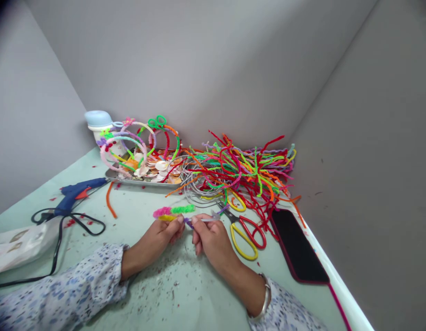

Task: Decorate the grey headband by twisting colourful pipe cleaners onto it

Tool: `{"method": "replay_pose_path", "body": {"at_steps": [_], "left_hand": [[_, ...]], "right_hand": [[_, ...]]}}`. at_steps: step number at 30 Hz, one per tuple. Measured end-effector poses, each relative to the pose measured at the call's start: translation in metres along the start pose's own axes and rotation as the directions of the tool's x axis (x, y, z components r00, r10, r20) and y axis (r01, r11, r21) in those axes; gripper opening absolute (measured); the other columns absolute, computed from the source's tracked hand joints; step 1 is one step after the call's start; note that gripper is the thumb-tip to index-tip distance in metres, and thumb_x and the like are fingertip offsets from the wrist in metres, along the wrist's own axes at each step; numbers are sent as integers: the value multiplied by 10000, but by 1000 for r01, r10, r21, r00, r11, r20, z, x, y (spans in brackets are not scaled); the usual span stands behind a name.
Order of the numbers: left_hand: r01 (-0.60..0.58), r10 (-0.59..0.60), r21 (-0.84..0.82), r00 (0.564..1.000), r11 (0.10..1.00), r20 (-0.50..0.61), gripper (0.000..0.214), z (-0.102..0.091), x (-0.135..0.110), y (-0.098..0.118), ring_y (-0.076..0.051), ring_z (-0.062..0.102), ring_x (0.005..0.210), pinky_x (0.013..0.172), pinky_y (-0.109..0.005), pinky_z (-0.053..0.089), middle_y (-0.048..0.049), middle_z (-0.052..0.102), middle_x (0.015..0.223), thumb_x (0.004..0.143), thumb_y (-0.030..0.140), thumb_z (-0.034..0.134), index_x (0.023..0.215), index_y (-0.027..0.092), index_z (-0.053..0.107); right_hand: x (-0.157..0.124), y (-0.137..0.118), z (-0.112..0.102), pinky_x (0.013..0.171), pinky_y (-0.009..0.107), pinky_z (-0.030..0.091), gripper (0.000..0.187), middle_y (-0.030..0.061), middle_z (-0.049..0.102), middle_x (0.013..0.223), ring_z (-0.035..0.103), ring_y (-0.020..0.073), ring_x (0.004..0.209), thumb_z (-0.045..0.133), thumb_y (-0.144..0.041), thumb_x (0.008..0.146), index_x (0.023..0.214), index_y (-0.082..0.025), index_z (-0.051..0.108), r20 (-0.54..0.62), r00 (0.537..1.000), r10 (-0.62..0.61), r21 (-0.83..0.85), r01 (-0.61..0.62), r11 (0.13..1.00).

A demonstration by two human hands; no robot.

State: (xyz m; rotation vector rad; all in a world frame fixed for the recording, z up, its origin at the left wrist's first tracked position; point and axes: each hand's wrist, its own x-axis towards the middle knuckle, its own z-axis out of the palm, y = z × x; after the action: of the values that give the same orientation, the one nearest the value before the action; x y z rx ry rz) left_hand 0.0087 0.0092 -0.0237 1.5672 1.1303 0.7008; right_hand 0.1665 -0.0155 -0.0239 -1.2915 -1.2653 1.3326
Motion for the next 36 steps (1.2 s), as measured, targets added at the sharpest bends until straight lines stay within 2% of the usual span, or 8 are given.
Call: {"method": "replay_pose_path", "body": {"at_steps": [5,8,13,16,20,27,31,36], "left_hand": [[-74,74,-47,997,996,3,304,-1,-2,1,-117,421,541,529,-240,318,30,449,559,863,343,404,630,169,493],[-124,124,-69,992,990,-9,246,-2,-2,1,-111,418,531,521,-232,316,35,467,562,852,349,451,690,172,504],[-140,140,-125,990,982,-3,228,-2,0,-2,-105,399,510,491,-223,297,40,465,551,851,358,471,721,173,499],[-125,124,-169,992,978,-15,236,-1,3,-5,-100,388,499,481,-218,300,45,457,552,852,374,473,733,172,506],[-123,116,-224,992,967,-43,216,0,5,-4,-93,418,546,495,-206,323,30,509,667,835,383,519,846,168,543],[-129,120,-186,991,974,-58,218,-2,3,4,-94,422,546,498,-202,325,25,518,628,819,358,537,793,146,583],[-95,88,-204,995,974,-42,214,-3,3,2,-90,415,506,485,-204,310,38,484,569,825,348,524,768,148,573],[-94,92,-193,996,977,-20,113,-3,5,-3,-94,413,495,474,-210,299,37,490,553,789,251,525,746,156,568]], "right_hand": [[-2,1,1,410,192,356,388,-52,469,416,452,82,359,467,-445,879,611,-172,533,-19,999,-38,-84,36,996],[-4,-2,2,398,191,358,266,-62,483,471,464,87,374,472,-392,871,739,-178,558,-18,997,-74,-107,72,992],[-6,0,3,397,201,346,203,-56,467,488,442,98,392,488,-360,864,795,-190,576,-68,989,-128,-192,113,975],[-6,2,2,404,212,330,210,-40,479,508,435,116,432,510,-387,856,843,-197,600,-161,967,-200,-245,157,957],[-6,2,2,541,242,427,211,31,617,698,556,169,623,517,-384,860,847,-205,629,-222,917,-330,-316,253,914],[-4,3,0,714,277,439,180,41,639,815,586,188,782,486,-309,897,842,-204,622,-163,868,-469,-487,342,804],[-2,4,-3,714,278,426,171,37,640,811,586,186,782,487,-275,894,836,-199,629,-131,837,-532,-556,382,738],[-4,4,-4,734,278,422,140,30,628,832,578,182,820,483,-216,888,843,-203,615,-83,834,-546,-583,403,705]]}}
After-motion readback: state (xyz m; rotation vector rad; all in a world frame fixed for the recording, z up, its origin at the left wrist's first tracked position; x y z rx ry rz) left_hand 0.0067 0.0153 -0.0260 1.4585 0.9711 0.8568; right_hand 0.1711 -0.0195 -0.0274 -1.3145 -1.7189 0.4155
